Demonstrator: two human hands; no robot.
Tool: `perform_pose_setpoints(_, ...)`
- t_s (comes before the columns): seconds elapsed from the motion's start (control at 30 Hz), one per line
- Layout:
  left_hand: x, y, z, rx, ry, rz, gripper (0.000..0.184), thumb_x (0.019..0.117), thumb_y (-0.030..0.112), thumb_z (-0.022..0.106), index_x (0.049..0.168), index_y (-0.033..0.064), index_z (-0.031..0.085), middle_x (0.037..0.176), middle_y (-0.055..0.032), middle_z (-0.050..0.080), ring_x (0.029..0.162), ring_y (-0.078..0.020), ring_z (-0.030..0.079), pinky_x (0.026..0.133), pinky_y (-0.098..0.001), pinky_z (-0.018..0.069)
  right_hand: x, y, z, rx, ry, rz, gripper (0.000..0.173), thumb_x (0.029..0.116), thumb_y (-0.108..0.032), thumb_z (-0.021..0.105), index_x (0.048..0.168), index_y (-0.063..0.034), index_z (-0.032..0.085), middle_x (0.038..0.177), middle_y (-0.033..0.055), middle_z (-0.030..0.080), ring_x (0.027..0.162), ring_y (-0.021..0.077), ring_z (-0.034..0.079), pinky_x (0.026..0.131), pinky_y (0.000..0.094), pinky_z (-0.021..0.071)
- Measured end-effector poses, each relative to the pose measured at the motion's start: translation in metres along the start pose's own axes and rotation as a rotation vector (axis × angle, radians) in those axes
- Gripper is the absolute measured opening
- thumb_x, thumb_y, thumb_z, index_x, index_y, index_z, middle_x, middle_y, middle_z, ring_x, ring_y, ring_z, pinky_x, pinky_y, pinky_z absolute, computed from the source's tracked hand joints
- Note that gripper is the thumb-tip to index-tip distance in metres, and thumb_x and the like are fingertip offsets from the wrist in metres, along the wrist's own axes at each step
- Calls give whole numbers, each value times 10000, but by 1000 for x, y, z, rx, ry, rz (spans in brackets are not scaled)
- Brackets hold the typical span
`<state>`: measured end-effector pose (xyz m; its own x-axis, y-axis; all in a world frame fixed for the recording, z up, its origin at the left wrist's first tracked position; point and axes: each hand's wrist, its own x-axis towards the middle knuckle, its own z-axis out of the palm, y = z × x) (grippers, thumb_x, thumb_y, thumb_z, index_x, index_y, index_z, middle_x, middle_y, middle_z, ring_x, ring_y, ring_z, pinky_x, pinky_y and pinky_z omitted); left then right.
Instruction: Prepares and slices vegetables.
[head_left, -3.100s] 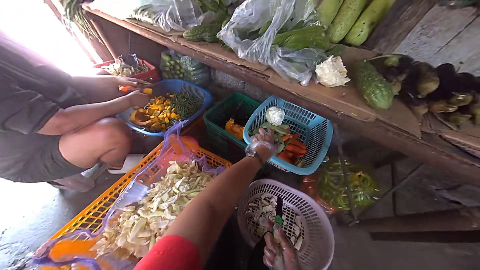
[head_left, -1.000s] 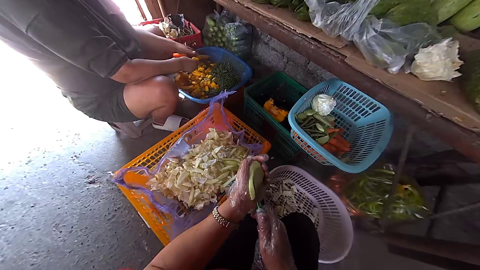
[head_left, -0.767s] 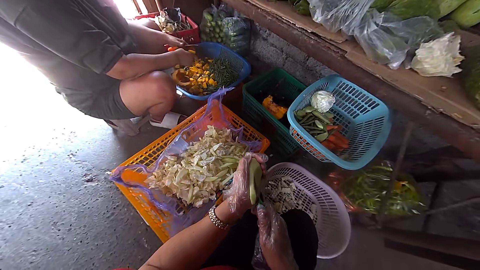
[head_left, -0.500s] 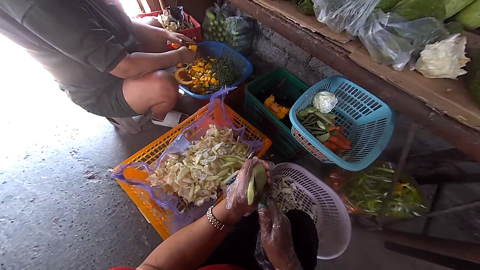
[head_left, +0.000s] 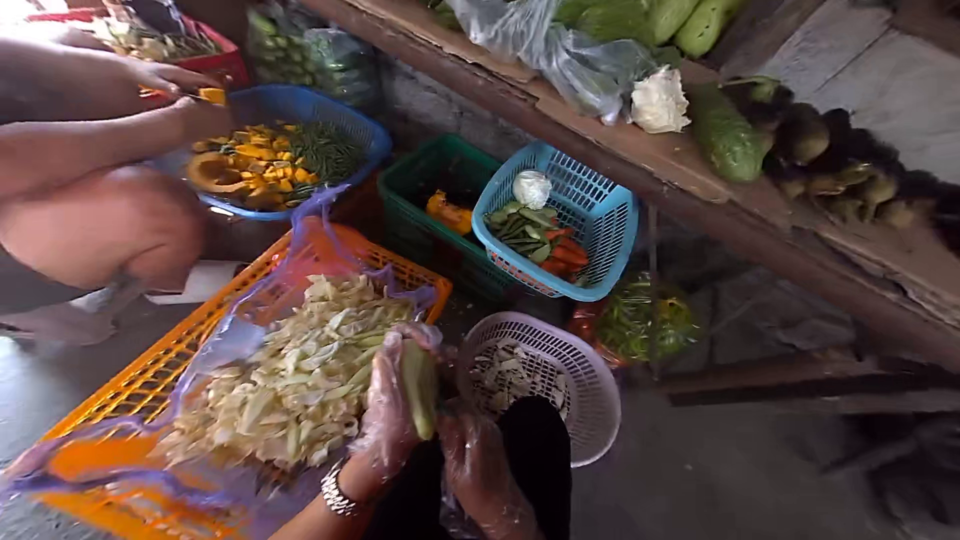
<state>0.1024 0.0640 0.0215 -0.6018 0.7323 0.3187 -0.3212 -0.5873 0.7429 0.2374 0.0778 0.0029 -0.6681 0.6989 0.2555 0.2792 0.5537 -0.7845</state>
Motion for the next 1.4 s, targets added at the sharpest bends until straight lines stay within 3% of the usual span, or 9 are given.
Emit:
perform_pose_setpoints(0.17, 2, 8, 6, 12, 116, -249, 534, 1056, 242, 72, 861, 149, 560, 726, 41, 651, 657, -73, 651, 647, -230, 576, 1, 17, 1, -156, 72, -92, 526, 1028, -418, 444, 1002, 34, 712, 745, 118, 699, 639, 227, 697, 592, 412, 582)
perform_pose_setpoints(0.27, 5, 9, 2, -85, 87, -379, 582, 1067, 295, 75, 875, 127, 598, 731, 11, 654, 664, -103, 657, 657, -259, 584, 0, 18, 3, -137, 93, -89, 548, 1033, -436, 432, 980, 38, 703, 718, 115, 680, 616, 205, 679, 582, 382, 571)
perform_pose_setpoints(0.4, 0, 4, 4, -30, 54, -267, 531, 1095, 445, 158, 1048, 138, 589, 850, 27, 666, 791, -108, 665, 760, -281, 586, -1, 1, -9, 49, 10, 45, 494, 1058, -376, 429, 1016, 52, 671, 730, 92, 624, 649, 123, 611, 643, 289, 535)
perform_pose_setpoints(0.5, -2, -1, 6, -126, 173, -273, 584, 1096, 370, 70, 952, 118, 576, 750, 9, 649, 699, -117, 664, 718, -284, 597, 1, 5, -5, -58, 42, -16, 523, 1051, -428, 429, 1004, 21, 692, 711, 93, 649, 627, 175, 650, 599, 349, 553)
perform_pose_setpoints(0.67, 3, 9, 4, -378, 304, -581, 600, 1094, 375, 42, 909, 86, 534, 697, -40, 610, 624, -161, 647, 618, -298, 588, 5, 20, 8, -212, 134, -125, 553, 1028, -446, 422, 944, 20, 708, 713, 112, 679, 634, 216, 689, 568, 368, 561)
perform_pose_setpoints(0.87, -4, -6, -2, -69, 217, -289, 603, 1079, 317, 36, 887, 113, 570, 695, 13, 630, 656, -106, 640, 690, -268, 579, 2, 17, 16, -119, 76, -31, 495, 1032, -387, 449, 1024, 46, 688, 740, 117, 677, 652, 216, 683, 602, 383, 564)
perform_pose_setpoints(1.03, 2, 4, -4, -279, 217, -592, 603, 1093, 372, 42, 911, 87, 541, 706, -33, 607, 638, -165, 641, 667, -326, 594, 12, 37, 12, -236, 128, -176, 574, 1029, -459, 438, 1040, 49, 704, 759, 126, 706, 639, 235, 706, 558, 394, 574)
perform_pose_setpoints(1.23, -4, -10, -5, -106, 104, -287, 567, 1080, 319, 98, 868, 149, 596, 701, 36, 614, 697, -115, 634, 808, -337, 570, 13, 20, 12, -117, 7, -13, 526, 1047, -404, 403, 1026, 49, 669, 722, 112, 654, 654, 225, 673, 598, 398, 552)
perform_pose_setpoints(1.4, 1, -2, -4, -211, 155, -493, 605, 1095, 288, 26, 892, 64, 550, 721, -33, 621, 656, -134, 642, 654, -257, 570, 18, 30, 12, -223, 94, -58, 473, 1019, -358, 486, 1079, 64, 690, 794, 155, 706, 667, 282, 711, 586, 441, 575)
